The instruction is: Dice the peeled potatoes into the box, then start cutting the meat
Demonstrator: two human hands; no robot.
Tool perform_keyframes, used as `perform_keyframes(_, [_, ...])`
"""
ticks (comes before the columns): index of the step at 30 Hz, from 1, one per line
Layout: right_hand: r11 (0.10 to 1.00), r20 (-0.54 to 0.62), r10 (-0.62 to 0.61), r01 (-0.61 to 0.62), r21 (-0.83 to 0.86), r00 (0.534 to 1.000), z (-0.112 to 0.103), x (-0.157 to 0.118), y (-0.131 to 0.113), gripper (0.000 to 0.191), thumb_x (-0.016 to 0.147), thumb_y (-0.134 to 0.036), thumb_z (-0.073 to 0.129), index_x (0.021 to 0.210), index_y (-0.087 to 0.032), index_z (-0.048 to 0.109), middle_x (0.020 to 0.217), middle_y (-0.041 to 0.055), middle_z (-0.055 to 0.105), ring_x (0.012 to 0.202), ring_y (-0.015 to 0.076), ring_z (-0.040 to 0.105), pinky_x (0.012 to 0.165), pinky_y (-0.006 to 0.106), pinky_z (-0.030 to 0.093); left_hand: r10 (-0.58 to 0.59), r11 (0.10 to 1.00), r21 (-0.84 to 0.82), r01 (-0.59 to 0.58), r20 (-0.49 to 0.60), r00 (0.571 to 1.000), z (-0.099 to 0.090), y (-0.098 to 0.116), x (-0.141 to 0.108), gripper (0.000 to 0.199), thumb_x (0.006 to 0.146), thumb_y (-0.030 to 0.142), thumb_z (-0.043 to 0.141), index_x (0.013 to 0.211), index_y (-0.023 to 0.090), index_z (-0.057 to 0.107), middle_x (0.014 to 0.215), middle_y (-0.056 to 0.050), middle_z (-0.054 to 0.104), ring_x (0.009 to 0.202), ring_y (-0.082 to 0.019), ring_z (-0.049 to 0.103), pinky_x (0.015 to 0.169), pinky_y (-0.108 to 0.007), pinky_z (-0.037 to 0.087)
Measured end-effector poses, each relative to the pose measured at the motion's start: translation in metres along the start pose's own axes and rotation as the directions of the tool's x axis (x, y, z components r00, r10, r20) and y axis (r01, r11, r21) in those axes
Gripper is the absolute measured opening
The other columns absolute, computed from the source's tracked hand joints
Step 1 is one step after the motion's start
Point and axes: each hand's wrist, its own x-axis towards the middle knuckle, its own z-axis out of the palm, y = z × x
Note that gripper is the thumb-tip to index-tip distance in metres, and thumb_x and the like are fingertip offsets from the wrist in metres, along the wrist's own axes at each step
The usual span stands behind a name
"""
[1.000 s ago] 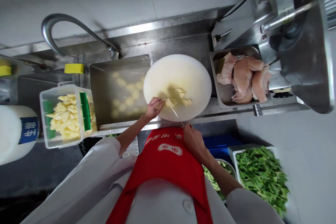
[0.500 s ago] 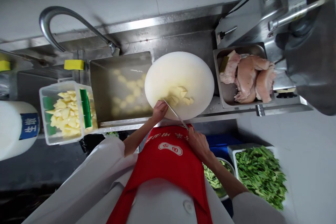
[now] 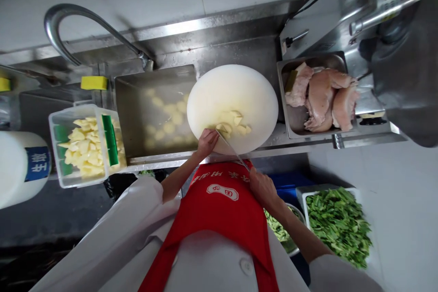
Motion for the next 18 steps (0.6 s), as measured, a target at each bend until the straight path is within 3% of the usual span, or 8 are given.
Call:
perform_keyframes(4, [1.0,-0.045,0.015,-0.014,0.007,0.999,0.004,-0.024,0.029,0.023,0.103,-0.022,0.035,0.102,-0.016,0.057,0.079,0.0119,0.072,0.076,0.0249,0.073,0.059,0.028,0.034,-0.057,0.998,0.006,0.058,-0.105,0.993,-0.001,0.001,0.008,0.027,0.102,0.037,0.048,0.099,0.018,0.067,0.102,-0.011,0.066,0.1,-0.021,0.061,0.091,-0.042,0.055])
perform_keyframes(7, [0.998,-0.186,0.012,-0.001,0.058,0.982,0.001,-0.031,0.044,0.03,0.104,-0.031,0.033,0.095,-0.016,0.058,0.07,0.0095,0.07,0.066,0.0227,0.07,0.054,0.028,0.026,-0.114,0.993,-0.025,0.112,-0.226,0.967,-0.004,0.0,0.02,0.029,0.104,0.037,0.043,0.107,0.017,0.064,0.112,-0.013,0.063,0.112,-0.023,0.059,0.099,-0.044,0.054])
perform_keyframes(10, [0.987,-0.349,0.049,0.008,0.161,0.936,-0.006,-0.024,0.051,0.035,0.102,-0.038,0.034,0.09,-0.017,0.059,0.065,0.0089,0.067,0.06,0.0222,0.067,0.054,0.029,0.024,-0.138,0.99,-0.04,0.132,-0.271,0.953,-0.007,0.003,0.028,0.035,0.106,0.036,0.034,0.123,0.019,0.058,0.119,-0.015,0.061,0.121,-0.024,0.057,0.107,-0.047,0.049])
perform_keyframes(12, [0.957,-0.415,0.125,0.001,0.29,0.901,-0.01,-0.017,0.056,0.035,0.1,-0.041,0.037,0.091,-0.017,0.06,0.067,0.01,0.068,0.061,0.0219,0.066,0.055,0.029,0.028,-0.113,0.994,-0.029,0.11,-0.187,0.976,-0.005,0.008,0.031,0.043,0.103,0.043,0.041,0.138,0.019,0.049,0.135,-0.017,0.054,0.132,-0.026,0.05,0.112,-0.049,0.045])
perform_keyframes(14, [0.886,-0.429,0.23,-0.005,0.464,0.874,-0.011,-0.01,0.064,0.034,0.097,-0.042,0.04,0.091,-0.016,0.062,0.071,0.0109,0.069,0.063,0.0212,0.066,0.056,0.028,0.033,-0.018,1.0,0.005,0.018,0.029,0.999,0.002,0.015,0.036,0.072,0.091,0.057,0.061,0.148,0.019,0.04,0.154,-0.02,0.036,0.145,-0.035,0.036,0.116,-0.055,0.04])
perform_keyframes(16, [0.761,-0.363,0.322,-0.012,0.648,0.874,-0.005,-0.003,0.074,0.034,0.094,-0.046,0.044,0.084,-0.018,0.061,0.065,0.0083,0.067,0.059,0.0194,0.063,0.055,0.027,0.038,0.078,0.995,0.049,-0.09,0.215,0.974,0.014,0.017,0.047,0.098,0.072,0.067,0.076,0.151,0.021,0.04,0.163,-0.019,0.019,0.151,-0.045,0.019,0.118,-0.065,0.031])
perform_keyframes(18, [0.589,-0.24,0.365,-0.023,0.808,0.899,0.008,0.006,0.082,0.037,0.091,-0.053,0.048,0.072,-0.021,0.054,0.051,0.0022,0.057,0.047,0.0167,0.055,0.048,0.026,0.038,0.131,0.983,0.087,-0.161,0.283,0.95,0.026,0.015,0.066,0.102,0.067,0.071,0.079,0.15,0.024,0.044,0.165,-0.017,0.018,0.152,-0.048,0.011,0.119,-0.07,0.021])
